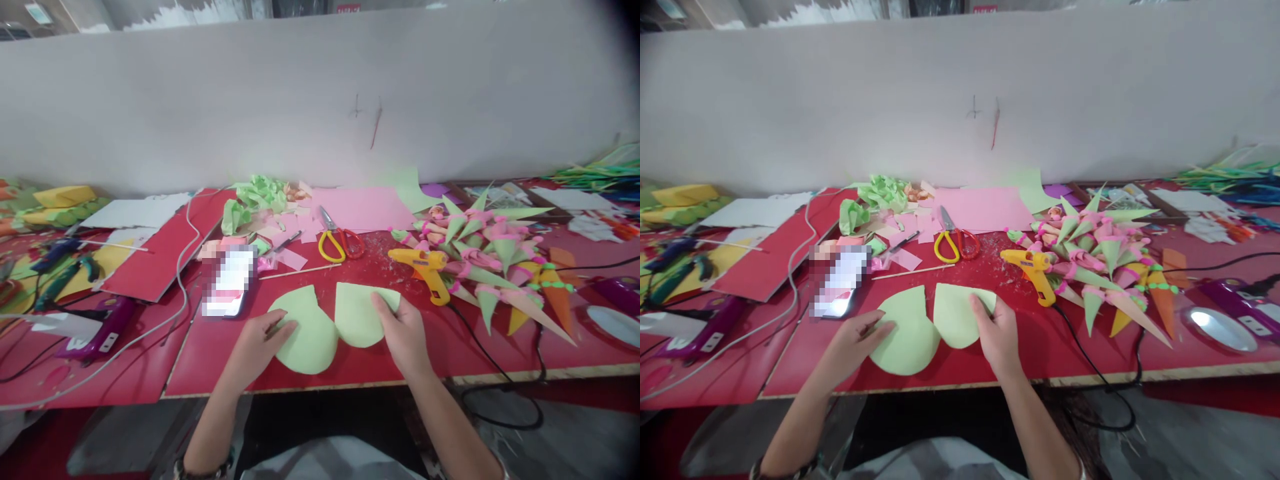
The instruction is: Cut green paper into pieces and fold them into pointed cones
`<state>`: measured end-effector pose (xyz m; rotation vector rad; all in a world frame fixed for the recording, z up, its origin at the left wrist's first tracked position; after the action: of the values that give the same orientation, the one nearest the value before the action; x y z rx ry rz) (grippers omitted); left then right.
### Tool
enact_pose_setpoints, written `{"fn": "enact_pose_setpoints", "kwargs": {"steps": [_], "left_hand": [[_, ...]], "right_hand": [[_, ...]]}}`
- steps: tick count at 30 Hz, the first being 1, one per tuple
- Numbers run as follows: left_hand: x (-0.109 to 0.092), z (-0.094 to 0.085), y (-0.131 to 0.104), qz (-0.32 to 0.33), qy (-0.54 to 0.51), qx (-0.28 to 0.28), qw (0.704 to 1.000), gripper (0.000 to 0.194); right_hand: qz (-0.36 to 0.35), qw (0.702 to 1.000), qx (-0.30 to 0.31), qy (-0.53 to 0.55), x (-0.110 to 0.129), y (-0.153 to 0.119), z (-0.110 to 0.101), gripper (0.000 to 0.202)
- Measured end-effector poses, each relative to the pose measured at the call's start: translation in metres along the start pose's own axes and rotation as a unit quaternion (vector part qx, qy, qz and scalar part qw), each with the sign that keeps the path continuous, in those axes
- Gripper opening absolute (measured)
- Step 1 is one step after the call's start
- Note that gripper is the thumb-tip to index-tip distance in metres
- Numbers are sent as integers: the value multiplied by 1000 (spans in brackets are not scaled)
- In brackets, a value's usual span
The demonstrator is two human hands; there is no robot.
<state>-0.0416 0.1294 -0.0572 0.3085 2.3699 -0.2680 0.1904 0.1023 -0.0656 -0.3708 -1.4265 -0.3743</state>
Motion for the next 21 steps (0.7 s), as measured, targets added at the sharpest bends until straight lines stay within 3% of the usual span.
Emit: {"fn": "enact_pose_setpoints", "kwargs": {"steps": [6, 13, 15, 18, 21], "left_hand": [[-5, -18, -8, 6, 5, -24, 1000, 27], [26, -28, -12, -54, 12, -75, 996, 29], [31, -28, -11, -53, 33, -102, 993, 32], [31, -27, -10, -69, 102, -138, 983, 39], [20, -27, -12, -52, 250, -218, 942, 44]], "right_hand": [[-68, 994, -52, -66, 10, 6, -15, 30], [-81, 983, -148, -72, 12, 16, -45, 37], [-52, 990, -120, -56, 7, 18, -44, 38], [-3, 999, -5, -47, 0, 17, -30, 38], [16, 993, 97, -60, -2, 13, -14, 34]]}}
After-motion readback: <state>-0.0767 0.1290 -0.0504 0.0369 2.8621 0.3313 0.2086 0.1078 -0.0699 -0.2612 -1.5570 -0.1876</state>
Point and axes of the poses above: each hand's wrist, its own y-axis towards the middle knuckle, its own z-axis out of the palm, x = y × z, the point moved 4 cm from there along y, towards the middle knuckle, and after that the axes turned 13 degrees about y, right-handed, at the moved point
